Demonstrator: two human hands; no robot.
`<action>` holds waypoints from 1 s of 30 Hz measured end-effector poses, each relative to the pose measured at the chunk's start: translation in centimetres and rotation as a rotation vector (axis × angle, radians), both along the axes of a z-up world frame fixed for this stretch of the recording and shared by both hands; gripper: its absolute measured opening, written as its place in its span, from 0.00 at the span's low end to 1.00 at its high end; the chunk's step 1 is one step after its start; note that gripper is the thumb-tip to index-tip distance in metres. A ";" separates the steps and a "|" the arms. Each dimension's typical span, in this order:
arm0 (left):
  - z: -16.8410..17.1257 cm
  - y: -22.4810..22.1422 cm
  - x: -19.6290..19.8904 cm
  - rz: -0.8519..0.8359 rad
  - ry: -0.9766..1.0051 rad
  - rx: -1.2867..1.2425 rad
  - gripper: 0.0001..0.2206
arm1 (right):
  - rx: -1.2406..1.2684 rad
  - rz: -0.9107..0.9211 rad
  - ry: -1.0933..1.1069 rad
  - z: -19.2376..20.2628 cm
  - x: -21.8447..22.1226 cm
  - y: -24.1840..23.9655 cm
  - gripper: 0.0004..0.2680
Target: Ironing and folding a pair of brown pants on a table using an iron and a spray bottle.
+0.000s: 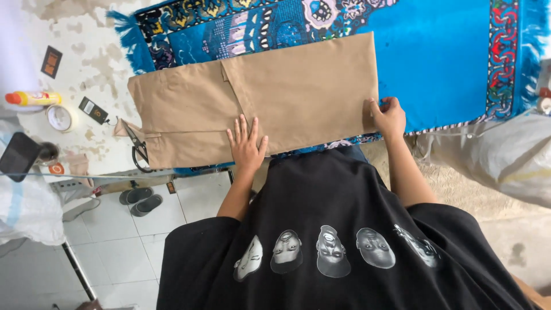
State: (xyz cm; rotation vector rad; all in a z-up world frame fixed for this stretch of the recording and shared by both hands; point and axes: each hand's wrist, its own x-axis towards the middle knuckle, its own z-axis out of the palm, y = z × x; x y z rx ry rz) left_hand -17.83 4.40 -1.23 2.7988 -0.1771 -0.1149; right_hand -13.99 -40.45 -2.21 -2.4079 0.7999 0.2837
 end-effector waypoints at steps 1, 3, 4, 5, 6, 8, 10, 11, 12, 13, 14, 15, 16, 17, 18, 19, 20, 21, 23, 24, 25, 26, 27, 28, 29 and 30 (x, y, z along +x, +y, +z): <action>0.1 -0.1 0.1 0.023 0.002 0.008 0.30 | 0.008 0.023 0.002 0.2 0.9 0.5 0.21; 0.2 0.0 0.4 0.024 0.011 -0.055 0.29 | 0.225 0.013 0.046 0.6 3.0 1.8 0.21; 0.7 0.1 0.1 0.057 0.009 -0.042 0.29 | 0.237 0.046 0.049 1.8 3.2 2.5 0.21; 1.1 0.0 0.0 0.116 0.021 -0.059 0.29 | 0.394 -0.004 0.061 3.2 3.7 3.0 0.16; 1.4 -0.1 0.0 0.176 0.032 -0.076 0.29 | 0.552 -0.054 0.078 4.5 4.1 3.5 0.12; 0.5 -0.5 -0.5 0.609 -0.129 -0.089 0.32 | 0.685 -0.074 0.074 1.8 3.5 0.9 0.10; -1.8 0.0 -0.3 1.028 -0.304 -0.098 0.36 | 0.814 -0.105 0.072 2.3 3.8 0.3 0.08; -3.4 0.6 -0.6 1.431 -0.292 -0.499 0.39 | 0.931 -0.216 0.066 4.3 3.7 1.1 0.07; -5.1 1.2 -0.9 1.808 -0.276 -0.927 0.42 | 1.045 -0.330 0.061 6.4 3.5 1.7 0.10; -3.7 1.3 -0.9 1.820 -0.277 -0.925 0.42 | 1.041 -0.323 0.069 5.7 3.7 1.4 0.10; -2.3 1.4 -0.9 1.895 -0.307 -1.042 0.43 | 1.087 -0.332 0.111 5.0 4.0 1.1 0.13; -0.9 1.5 -0.5 1.958 -0.332 -1.163 0.43 | 1.132 -0.350 0.146 4.4 4.1 0.6 0.16; 0.0 2.3 -1.2 1.961 -0.327 -1.164 0.43 | 1.127 -0.351 0.147 4.2 4.4 0.5 0.16; 0.8 3.1 -1.4 1.925 -0.359 -1.298 0.38 | 1.116 -0.321 0.188 4.1 5.1 0.5 0.17; 1.7 3.9 -1.7 1.884 -0.391 -1.431 0.32 | 1.103 -0.291 0.230 3.9 5.7 0.5 0.18; 2.1 4.7 -1.3 1.877 -0.386 -1.436 0.32 | 1.103 -0.295 0.222 4.2 6.1 0.6 0.18; 2.4 5.4 -0.9 1.733 -0.454 -1.595 0.27 | 1.065 -0.306 0.216 4.4 6.6 0.7 0.17; 2.8 6.2 -0.4 1.576 -0.519 -1.744 0.23 | 1.029 -0.319 0.209 4.7 7.1 0.9 0.17; 4.2 6.2 -0.2 1.530 -0.510 -1.867 0.20 | 1.020 -0.286 0.180 5.1 7.6 0.7 0.15; 5.0 6.3 -0.3 1.491 -0.505 -1.985 0.18 | 1.010 -0.248 0.161 5.2 7.6 0.8 0.13; 4.0 7.4 -0.3 1.488 -0.501 -1.989 0.18 | 1.008 -0.250 0.157 5.9 7.5 1.2 0.13; 3.1 8.5 -0.4 1.485 -0.451 -2.110 0.17 | 1.034 -0.245 0.129 6.7 7.3 1.6 0.12; 1.9 9.2 -0.3 1.480 -0.393 -2.234 0.17 | 1.056 -0.240 0.101 7.5 7.2 1.7 0.12; 2.4 9.0 -0.1 1.479 -0.383 -2.241 0.17 | 1.050 -0.243 0.096 8.3 7.1 1.4 0.12; 3.0 9.0 -0.4 1.421 -0.335 -2.290 0.17 | 1.052 -0.226 0.027 9.1 6.9 1.4 0.10; 3.7 9.0 -0.6 1.362 -0.286 -2.338 0.17 | 1.053 -0.209 -0.041 9.9 6.7 1.4 0.09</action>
